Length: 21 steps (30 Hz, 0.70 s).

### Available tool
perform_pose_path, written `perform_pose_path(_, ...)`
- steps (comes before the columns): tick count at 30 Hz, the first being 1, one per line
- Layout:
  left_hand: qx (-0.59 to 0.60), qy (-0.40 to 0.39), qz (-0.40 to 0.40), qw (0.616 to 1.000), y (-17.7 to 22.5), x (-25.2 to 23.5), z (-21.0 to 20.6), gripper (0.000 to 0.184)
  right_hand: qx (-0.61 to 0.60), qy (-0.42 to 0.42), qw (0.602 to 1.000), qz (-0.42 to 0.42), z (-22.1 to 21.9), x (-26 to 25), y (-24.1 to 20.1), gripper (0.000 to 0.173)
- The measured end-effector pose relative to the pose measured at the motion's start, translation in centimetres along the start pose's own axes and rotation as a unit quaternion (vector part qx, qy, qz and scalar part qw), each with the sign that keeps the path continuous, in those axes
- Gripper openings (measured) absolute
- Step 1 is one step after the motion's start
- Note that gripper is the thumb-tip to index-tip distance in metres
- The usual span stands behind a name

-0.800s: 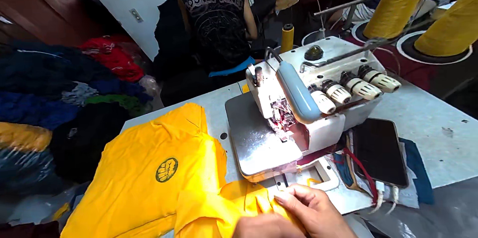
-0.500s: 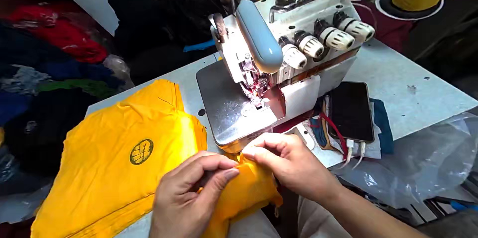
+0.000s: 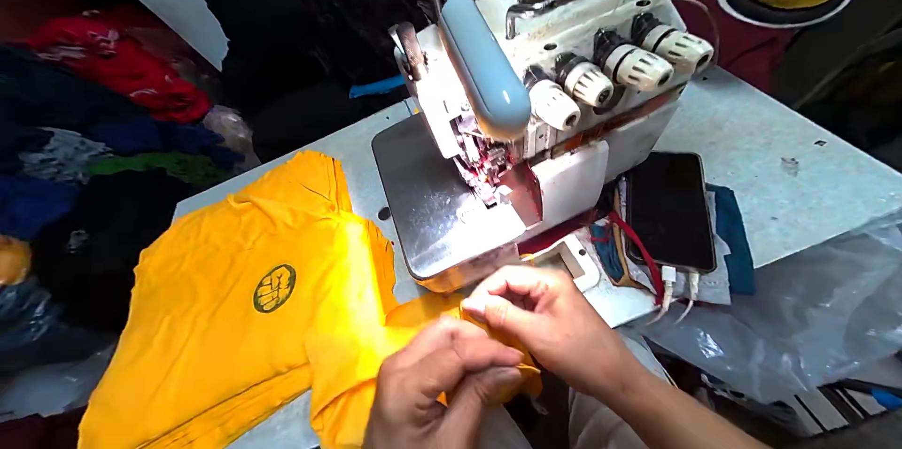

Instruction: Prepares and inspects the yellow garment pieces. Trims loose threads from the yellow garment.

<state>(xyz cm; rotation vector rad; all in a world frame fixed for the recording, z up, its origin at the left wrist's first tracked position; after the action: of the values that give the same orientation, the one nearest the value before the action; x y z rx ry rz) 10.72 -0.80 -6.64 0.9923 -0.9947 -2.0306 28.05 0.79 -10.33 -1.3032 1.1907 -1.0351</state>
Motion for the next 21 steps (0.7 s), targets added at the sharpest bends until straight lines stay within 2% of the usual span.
perform_pose_path(3,0.017,0.062,0.051,0.997,-0.9,0.1,-1.0,0.008,0.012,0.018,0.998,0.060,-0.1,0.7,0.8,0.022)
perform_pose_path(7,0.017,0.132,0.107,0.985,-1.6,0.1,-1.1,0.009,0.012,0.010,1.000,0.017,0.4,2.1,0.4,0.017)
perform_pose_path(17,-0.011,0.134,0.127,0.983,-1.9,-0.3,-0.9,0.009,0.031,-0.015,0.999,0.029,0.9,3.2,0.6,0.019)
perform_pose_path(21,-0.025,0.121,0.143,0.982,-1.8,-0.5,-0.9,0.018,0.057,-0.011,0.996,0.072,1.0,3.0,1.1,0.018)
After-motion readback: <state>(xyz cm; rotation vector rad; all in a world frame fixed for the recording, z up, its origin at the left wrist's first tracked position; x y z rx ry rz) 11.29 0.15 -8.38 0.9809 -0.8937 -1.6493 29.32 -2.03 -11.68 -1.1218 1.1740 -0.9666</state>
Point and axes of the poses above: each hand's wrist, its own x-axis away from the middle knuckle, its own z-axis out of the back of the hand, y = z × x, the point moved 1 cm from there along -x, towards the middle knuckle, and after that the axes turned 2 degrees about z, right-handed, at the moved point
